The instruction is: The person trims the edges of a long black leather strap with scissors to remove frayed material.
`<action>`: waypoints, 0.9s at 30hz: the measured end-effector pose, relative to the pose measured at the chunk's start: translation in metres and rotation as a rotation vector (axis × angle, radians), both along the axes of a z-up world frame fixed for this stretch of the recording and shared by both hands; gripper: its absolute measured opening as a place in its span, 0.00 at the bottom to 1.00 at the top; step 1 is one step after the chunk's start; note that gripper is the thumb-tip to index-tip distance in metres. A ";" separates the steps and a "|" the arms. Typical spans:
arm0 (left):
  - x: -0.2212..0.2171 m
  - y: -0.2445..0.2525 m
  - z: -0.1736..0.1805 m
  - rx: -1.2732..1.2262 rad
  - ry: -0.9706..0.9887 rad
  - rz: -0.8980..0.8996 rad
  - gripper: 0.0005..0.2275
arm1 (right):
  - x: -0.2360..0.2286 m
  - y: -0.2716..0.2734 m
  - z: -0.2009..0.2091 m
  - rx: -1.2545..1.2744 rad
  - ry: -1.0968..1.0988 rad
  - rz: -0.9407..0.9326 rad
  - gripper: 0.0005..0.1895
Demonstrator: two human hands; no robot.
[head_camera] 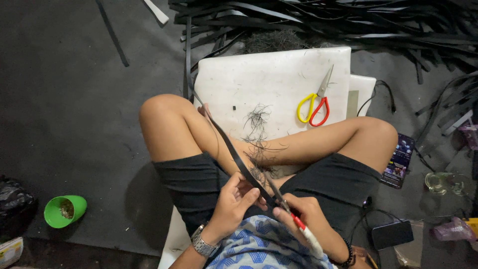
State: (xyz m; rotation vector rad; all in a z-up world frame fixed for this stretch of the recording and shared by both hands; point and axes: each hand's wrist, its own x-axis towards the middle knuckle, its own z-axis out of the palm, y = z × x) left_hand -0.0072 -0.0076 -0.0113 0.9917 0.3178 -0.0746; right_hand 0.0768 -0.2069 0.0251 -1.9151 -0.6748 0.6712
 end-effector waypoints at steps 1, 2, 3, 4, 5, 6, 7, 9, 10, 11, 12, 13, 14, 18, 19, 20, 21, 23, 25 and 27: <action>0.002 0.003 0.003 0.000 -0.001 0.004 0.07 | -0.001 0.001 0.003 0.000 -0.001 0.004 0.04; 0.005 0.006 0.006 0.002 -0.009 0.037 0.07 | -0.001 0.003 0.007 0.025 -0.002 0.006 0.04; 0.006 0.010 0.009 0.006 -0.013 0.070 0.08 | -0.003 0.004 0.009 0.052 0.001 0.009 0.04; 0.008 0.014 0.007 0.008 -0.010 0.074 0.08 | -0.004 0.003 0.007 0.054 0.005 0.013 0.04; 0.010 0.018 0.005 0.050 -0.010 0.113 0.07 | -0.006 0.002 0.005 -0.015 0.020 -0.014 0.05; 0.011 0.022 0.003 0.093 -0.010 0.151 0.06 | -0.009 0.001 0.003 -0.084 0.035 -0.041 0.07; 0.011 0.024 0.007 0.093 -0.009 0.152 0.06 | -0.008 -0.003 -0.001 -0.084 0.036 -0.040 0.07; 0.011 0.028 0.014 0.046 -0.037 0.150 0.06 | -0.008 -0.010 -0.010 -0.066 0.488 -0.325 0.16; 0.011 0.028 0.015 0.048 -0.036 0.151 0.06 | -0.003 -0.011 -0.009 -0.065 0.489 -0.324 0.16; 0.011 0.028 0.017 0.073 -0.048 0.139 0.08 | 0.002 -0.012 -0.007 -0.152 0.303 -0.238 0.13; 0.012 0.028 0.018 0.097 -0.060 0.127 0.09 | 0.007 -0.012 -0.005 -0.238 0.116 -0.152 0.10; 0.011 0.025 0.018 0.097 -0.059 0.128 0.09 | 0.008 -0.012 0.000 -0.238 0.116 -0.151 0.10; 0.011 0.023 0.017 0.084 -0.054 0.137 0.10 | 0.008 -0.012 0.006 -0.185 0.074 -0.046 0.07; 0.010 0.013 0.014 0.071 -0.028 0.130 0.11 | 0.007 -0.001 0.022 -0.172 -0.213 0.108 0.11; 0.009 0.009 0.014 0.070 -0.023 0.127 0.11 | 0.006 -0.001 0.017 -0.174 -0.208 0.105 0.11; 0.008 0.005 0.014 0.103 -0.008 0.112 0.11 | 0.006 0.000 0.012 -0.219 -0.281 0.137 0.10; 0.009 0.003 0.015 0.142 0.001 0.100 0.10 | 0.009 0.003 0.007 -0.258 -0.361 0.172 0.11; 0.009 -0.001 0.015 0.107 -0.002 0.095 0.10 | 0.008 0.003 0.004 -0.240 -0.370 0.163 0.09; 0.006 -0.003 0.016 0.069 -0.004 0.087 0.11 | 0.006 0.003 0.003 -0.227 -0.377 0.152 0.10; 0.005 -0.001 0.018 0.117 -0.007 0.067 0.12 | 0.005 0.003 0.004 -0.165 -0.294 0.107 0.05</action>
